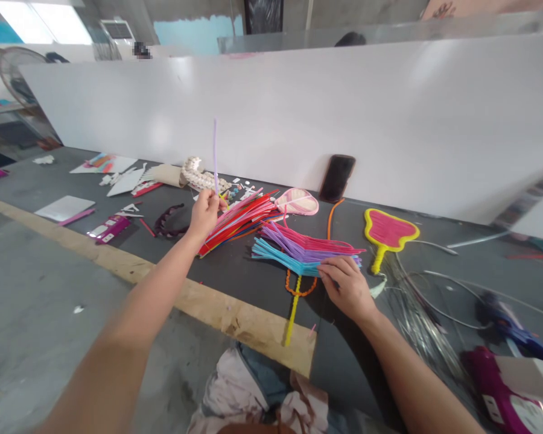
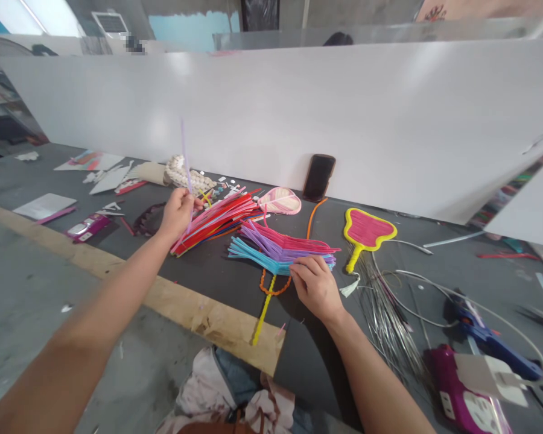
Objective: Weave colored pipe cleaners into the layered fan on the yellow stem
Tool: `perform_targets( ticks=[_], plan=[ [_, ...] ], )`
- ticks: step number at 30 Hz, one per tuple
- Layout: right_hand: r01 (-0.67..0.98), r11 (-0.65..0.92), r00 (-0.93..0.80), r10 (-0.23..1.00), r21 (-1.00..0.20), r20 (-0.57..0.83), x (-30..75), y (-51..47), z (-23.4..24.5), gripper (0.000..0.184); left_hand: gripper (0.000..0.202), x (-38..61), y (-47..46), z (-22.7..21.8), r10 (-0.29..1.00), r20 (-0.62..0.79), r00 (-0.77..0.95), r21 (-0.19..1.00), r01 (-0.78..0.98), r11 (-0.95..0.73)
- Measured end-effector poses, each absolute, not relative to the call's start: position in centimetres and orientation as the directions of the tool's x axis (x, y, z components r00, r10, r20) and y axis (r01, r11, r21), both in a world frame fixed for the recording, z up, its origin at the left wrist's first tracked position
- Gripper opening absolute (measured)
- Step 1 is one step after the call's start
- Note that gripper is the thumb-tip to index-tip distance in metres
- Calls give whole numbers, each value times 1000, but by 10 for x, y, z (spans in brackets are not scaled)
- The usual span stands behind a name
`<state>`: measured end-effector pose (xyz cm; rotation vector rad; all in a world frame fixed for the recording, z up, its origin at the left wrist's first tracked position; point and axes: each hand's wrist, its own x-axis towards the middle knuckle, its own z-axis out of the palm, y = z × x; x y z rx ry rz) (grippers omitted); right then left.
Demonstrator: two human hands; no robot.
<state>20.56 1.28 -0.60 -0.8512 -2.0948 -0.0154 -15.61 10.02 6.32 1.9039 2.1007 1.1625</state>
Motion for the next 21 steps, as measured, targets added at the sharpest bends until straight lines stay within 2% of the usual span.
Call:
perform_targets(
  ticks=[3, 6, 8, 11, 14, 17, 21],
  plan=[
    [580, 769, -385, 549, -269, 742, 206, 12, -4, 17, 23, -145, 96, 84, 758, 605, -242, 599, 765, -234],
    [583, 772, -357, 522, -251, 775, 206, 10, -1, 25, 18, -124, 85, 102, 724, 659, -204, 550, 787, -280],
    [587, 777, -338, 490, -227, 803, 205, 6, 3, 31, 16, -103, 73, 104, 768, 639, -51, 433, 848, -304],
    [605, 780, -314, 419, -161, 852, 204, -1, 12, 36, 19, -64, 53, 90, 845, 481, 234, 248, 888, -386],
    [666, 741, -300, 373, -87, 878, 205, -7, 22, 39, 23, -26, 33, 66, 810, 373, 452, 137, 837, -530],
    [703, 710, -332, 381, -43, 863, 206, -8, 25, 42, 23, 2, 18, 50, 695, 387, 606, 118, 715, -689],
    [648, 755, -364, 429, -106, 827, 211, -4, 22, 35, 28, 15, 17, 47, 623, 456, 636, 108, 655, -748]
  ],
)
